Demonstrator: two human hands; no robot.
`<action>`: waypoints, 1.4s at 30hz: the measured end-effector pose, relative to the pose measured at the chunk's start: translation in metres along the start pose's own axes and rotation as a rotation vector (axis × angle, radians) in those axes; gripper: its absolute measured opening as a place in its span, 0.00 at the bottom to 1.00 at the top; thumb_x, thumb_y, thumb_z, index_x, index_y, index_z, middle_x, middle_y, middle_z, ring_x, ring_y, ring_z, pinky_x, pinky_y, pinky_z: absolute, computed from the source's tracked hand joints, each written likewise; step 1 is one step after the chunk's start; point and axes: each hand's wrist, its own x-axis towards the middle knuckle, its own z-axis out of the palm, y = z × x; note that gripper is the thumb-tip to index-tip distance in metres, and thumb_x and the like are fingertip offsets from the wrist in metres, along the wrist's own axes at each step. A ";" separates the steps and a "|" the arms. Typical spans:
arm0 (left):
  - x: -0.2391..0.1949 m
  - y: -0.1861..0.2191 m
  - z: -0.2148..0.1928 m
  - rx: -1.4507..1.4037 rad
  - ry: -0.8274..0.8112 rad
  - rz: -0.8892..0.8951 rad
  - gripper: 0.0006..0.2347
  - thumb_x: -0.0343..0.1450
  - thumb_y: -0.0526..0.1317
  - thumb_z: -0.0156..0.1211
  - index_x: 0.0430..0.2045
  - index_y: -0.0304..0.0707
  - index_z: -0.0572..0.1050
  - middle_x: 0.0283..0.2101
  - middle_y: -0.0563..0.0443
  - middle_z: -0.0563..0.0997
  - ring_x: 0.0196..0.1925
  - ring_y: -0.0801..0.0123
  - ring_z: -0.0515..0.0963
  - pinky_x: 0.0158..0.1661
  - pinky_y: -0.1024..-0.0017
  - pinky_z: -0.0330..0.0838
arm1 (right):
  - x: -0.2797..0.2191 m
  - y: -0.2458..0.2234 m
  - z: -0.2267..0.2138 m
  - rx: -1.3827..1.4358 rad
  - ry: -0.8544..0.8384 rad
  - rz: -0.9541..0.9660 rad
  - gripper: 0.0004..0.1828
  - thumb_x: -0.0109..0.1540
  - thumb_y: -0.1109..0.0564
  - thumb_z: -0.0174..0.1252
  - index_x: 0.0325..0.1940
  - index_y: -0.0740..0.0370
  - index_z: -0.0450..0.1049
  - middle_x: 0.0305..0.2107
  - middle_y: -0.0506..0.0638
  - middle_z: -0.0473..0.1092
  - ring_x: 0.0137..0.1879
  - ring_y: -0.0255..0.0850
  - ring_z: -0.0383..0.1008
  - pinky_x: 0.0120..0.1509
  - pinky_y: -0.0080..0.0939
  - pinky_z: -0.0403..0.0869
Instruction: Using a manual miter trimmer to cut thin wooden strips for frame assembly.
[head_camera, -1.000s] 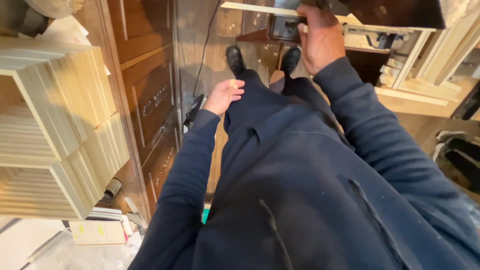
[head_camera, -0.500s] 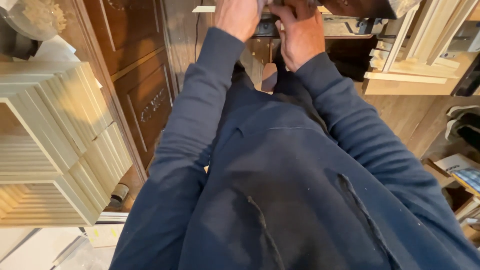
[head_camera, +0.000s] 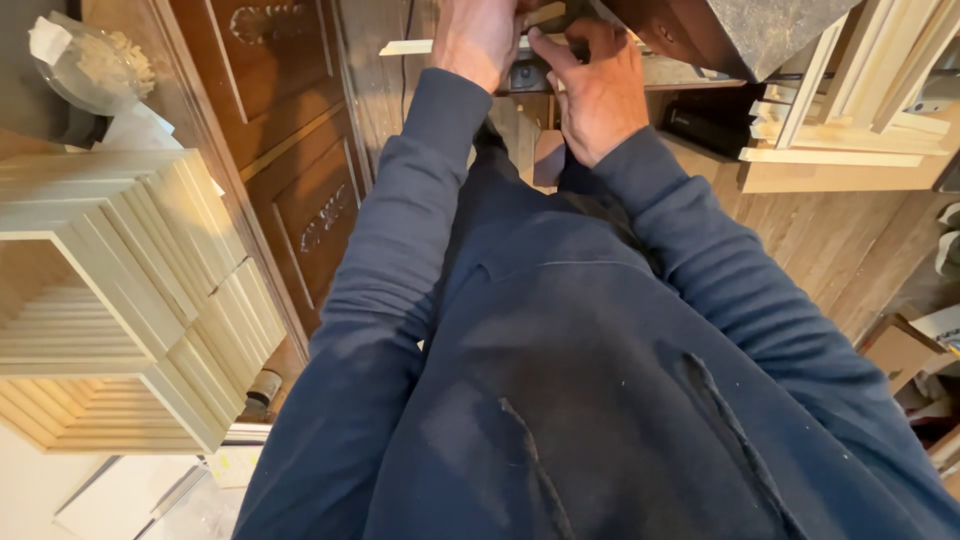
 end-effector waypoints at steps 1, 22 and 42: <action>-0.001 0.001 0.001 0.023 -0.028 -0.018 0.04 0.66 0.34 0.67 0.31 0.35 0.81 0.31 0.34 0.82 0.36 0.39 0.81 0.35 0.51 0.74 | 0.000 0.000 0.001 0.027 -0.006 0.012 0.27 0.65 0.64 0.59 0.69 0.54 0.74 0.55 0.59 0.66 0.61 0.58 0.64 0.67 0.57 0.63; 0.018 0.006 -0.049 -0.170 -0.478 -0.149 0.09 0.67 0.36 0.69 0.39 0.38 0.85 0.39 0.43 0.86 0.42 0.54 0.84 0.44 0.60 0.75 | -0.078 0.078 -0.042 -0.008 0.104 0.309 0.23 0.63 0.71 0.49 0.62 0.64 0.73 0.50 0.62 0.70 0.58 0.63 0.70 0.66 0.57 0.69; 0.004 0.001 -0.043 -0.182 -0.422 -0.114 0.08 0.69 0.34 0.68 0.40 0.36 0.84 0.38 0.42 0.85 0.41 0.53 0.84 0.43 0.61 0.76 | -0.091 0.140 -0.056 -0.215 0.037 0.010 0.23 0.66 0.66 0.52 0.66 0.65 0.72 0.61 0.65 0.69 0.66 0.67 0.67 0.76 0.62 0.65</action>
